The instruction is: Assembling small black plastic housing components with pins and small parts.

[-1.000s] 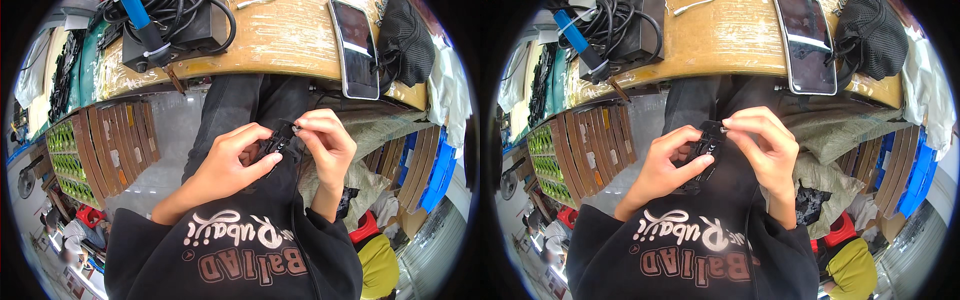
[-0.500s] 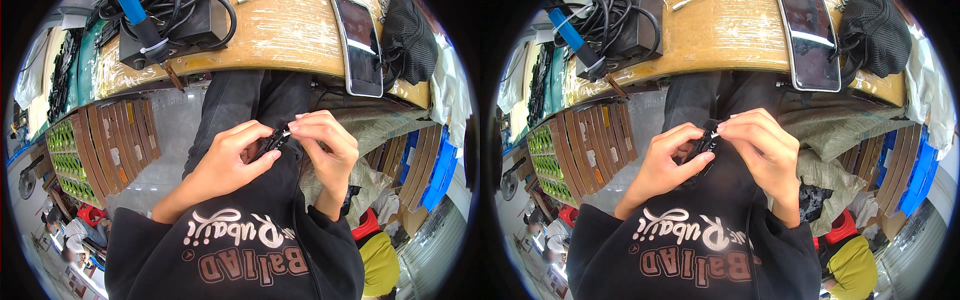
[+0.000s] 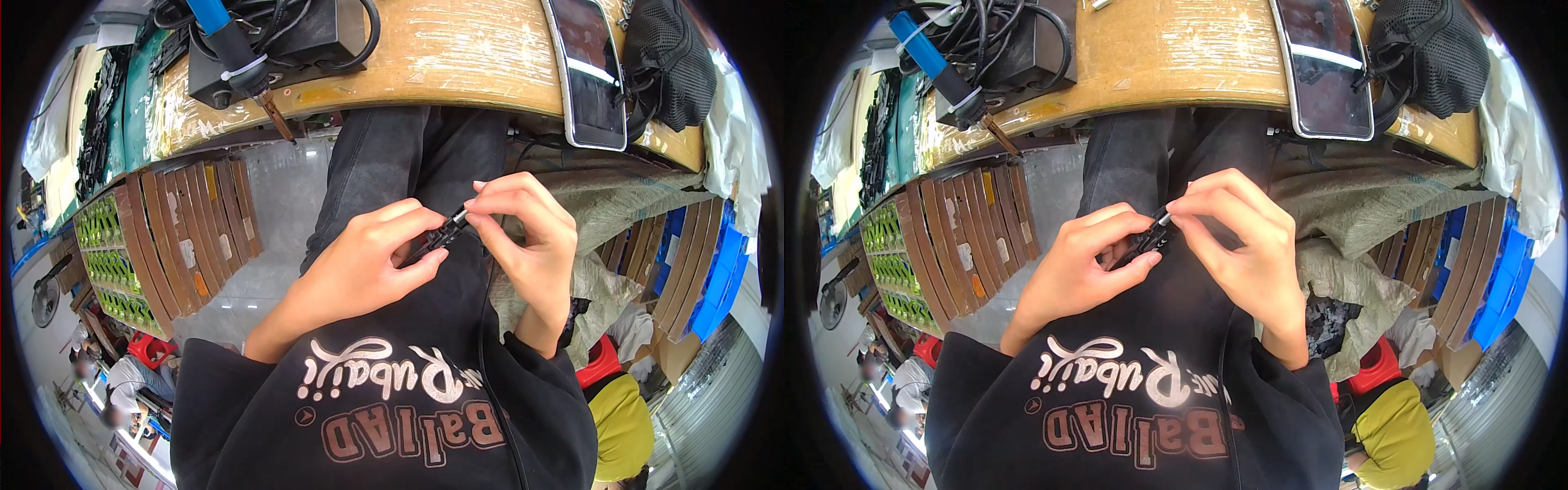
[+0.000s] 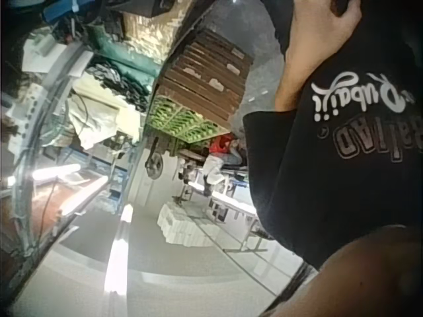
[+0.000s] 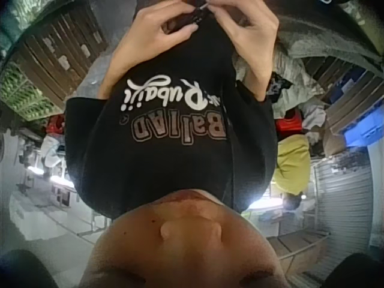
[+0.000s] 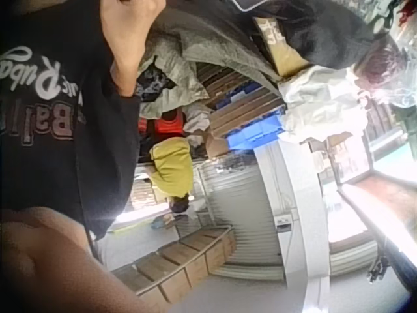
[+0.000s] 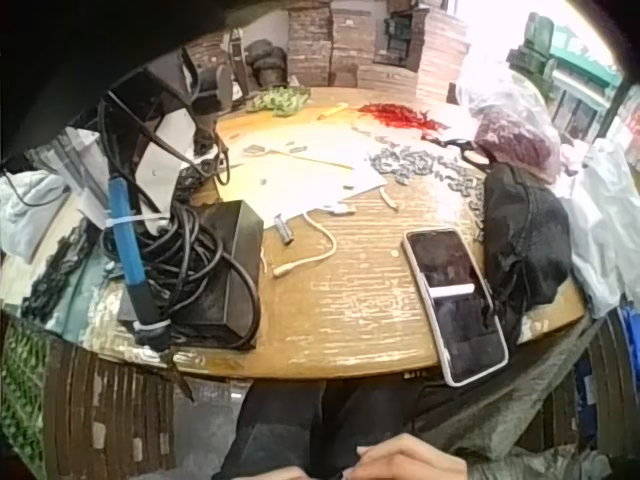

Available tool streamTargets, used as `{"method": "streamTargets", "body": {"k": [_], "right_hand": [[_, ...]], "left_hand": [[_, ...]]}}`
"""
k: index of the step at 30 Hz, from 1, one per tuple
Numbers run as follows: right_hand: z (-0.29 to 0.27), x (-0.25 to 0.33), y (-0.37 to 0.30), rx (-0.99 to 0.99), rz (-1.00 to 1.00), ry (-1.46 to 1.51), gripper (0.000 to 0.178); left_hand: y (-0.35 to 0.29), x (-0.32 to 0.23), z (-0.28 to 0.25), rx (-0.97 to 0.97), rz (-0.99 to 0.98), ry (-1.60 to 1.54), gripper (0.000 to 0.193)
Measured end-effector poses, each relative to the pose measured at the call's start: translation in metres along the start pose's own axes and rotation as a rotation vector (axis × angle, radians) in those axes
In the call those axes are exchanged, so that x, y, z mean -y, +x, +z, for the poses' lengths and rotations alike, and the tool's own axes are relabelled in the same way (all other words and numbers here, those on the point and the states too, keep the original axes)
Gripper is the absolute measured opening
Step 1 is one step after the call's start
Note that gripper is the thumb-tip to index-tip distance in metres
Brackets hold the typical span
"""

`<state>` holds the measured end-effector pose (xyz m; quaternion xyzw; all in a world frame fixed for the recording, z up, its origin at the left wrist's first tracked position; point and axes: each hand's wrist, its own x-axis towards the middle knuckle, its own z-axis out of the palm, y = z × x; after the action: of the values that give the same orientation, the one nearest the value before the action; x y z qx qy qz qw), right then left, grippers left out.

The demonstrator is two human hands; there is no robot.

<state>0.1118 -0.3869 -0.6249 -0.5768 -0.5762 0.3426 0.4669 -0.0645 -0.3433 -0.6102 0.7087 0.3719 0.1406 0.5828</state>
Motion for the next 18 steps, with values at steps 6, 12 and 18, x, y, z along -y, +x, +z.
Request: {"method": "streamTargets", "body": {"k": [6,12,18], "right_hand": [[0.001,0.008,0.000,0.015,0.071,-0.006,0.015],[-0.005,0.009,-0.003,0.154,0.096,0.046,0.015],[0.008,0.005,-0.002,0.235,0.058,0.202,0.015]], "left_hand": [[-0.001,0.002,0.001,-0.009,0.037,0.050,0.021],[-0.001,0.022,-0.003,0.164,-0.039,-0.304,0.019],[0.003,0.066,-0.005,0.487,-0.261,-0.902,0.039]]}}
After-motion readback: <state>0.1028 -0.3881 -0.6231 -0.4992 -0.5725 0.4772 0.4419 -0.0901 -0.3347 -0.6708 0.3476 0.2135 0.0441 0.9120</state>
